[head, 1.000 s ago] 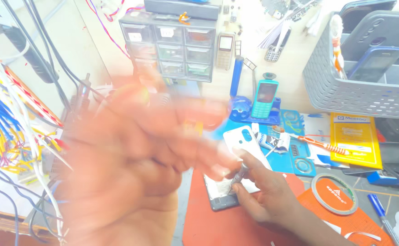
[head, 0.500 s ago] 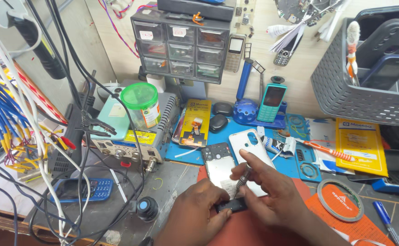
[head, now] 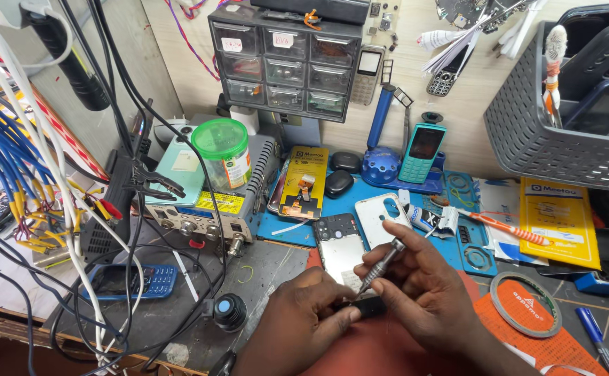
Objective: The person removes the back cover of a smartphone, then uses a screwdriver to remove screws from the internal frame. They use tweezers to disconnect a ribbon cable and remove a small internal component. The phone remains partially disassembled at the end.
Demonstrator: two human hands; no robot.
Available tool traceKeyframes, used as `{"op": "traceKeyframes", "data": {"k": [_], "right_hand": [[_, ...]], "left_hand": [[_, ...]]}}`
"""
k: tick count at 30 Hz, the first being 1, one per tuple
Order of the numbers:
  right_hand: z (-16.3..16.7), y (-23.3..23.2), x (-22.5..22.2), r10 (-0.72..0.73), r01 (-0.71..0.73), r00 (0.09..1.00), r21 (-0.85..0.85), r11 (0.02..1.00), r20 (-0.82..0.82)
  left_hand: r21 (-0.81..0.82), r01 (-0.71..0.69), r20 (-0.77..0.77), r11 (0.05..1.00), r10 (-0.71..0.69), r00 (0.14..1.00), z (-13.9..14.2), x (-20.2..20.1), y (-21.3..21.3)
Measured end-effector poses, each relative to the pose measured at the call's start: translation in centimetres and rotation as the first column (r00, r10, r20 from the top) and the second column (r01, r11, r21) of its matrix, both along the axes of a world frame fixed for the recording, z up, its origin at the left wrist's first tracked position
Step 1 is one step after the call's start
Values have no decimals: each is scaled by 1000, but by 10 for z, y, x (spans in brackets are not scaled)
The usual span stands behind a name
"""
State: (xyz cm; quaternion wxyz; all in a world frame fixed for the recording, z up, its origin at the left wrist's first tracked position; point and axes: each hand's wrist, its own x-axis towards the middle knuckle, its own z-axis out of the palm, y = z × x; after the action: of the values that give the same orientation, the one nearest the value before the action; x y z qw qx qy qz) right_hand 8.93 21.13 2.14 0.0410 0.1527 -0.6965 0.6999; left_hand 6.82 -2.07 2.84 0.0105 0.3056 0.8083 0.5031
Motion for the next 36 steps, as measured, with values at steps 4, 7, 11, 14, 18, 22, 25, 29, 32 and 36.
{"op": "traceKeyframes", "data": {"k": [4, 7, 11, 14, 18, 22, 25, 29, 32, 36], "right_hand": [[-1, -4, 0, -35, 36, 998, 28, 999, -43], [-1, 0, 0, -95, 99, 995, 120, 988, -39], [-1, 3, -2, -25, 49, 992, 198, 979, -127], [-1, 1, -4, -20, 76, 983, 299, 951, -185], [0, -1, -4, 10, 97, 957, 353, 931, -289], [0, -1, -4, 1, 103, 962, 366, 925, -273], [0, -1, -4, 10, 120, 946, 376, 919, -325], [6, -3, -3, 23, 121, 944, 411, 904, -329], [14, -6, -3, 45, 128, 937, 462, 877, -345], [26, -13, -5, 89, 208, 881, 549, 809, -464]], "left_hand": [[50, -88, -73, 995, 92, 993, -5, -2, 0], [36, -234, 16, 972, 234, 972, -6, -6, -1], [4, -342, 94, 940, 340, 936, -6, -9, 0], [-16, -314, 39, 949, 315, 948, -6, -7, 0], [-24, -345, 65, 938, 346, 936, -5, -5, 1], [4, -346, 52, 938, 346, 937, -5, -5, 1], [-7, -334, 61, 943, 333, 941, -5, -6, 0], [-13, -320, 55, 947, 321, 946, -6, -7, 0], [-16, -314, 21, 949, 315, 949, -7, -7, -1], [-11, -306, -37, 952, 306, 951, -9, -7, 0]]}}
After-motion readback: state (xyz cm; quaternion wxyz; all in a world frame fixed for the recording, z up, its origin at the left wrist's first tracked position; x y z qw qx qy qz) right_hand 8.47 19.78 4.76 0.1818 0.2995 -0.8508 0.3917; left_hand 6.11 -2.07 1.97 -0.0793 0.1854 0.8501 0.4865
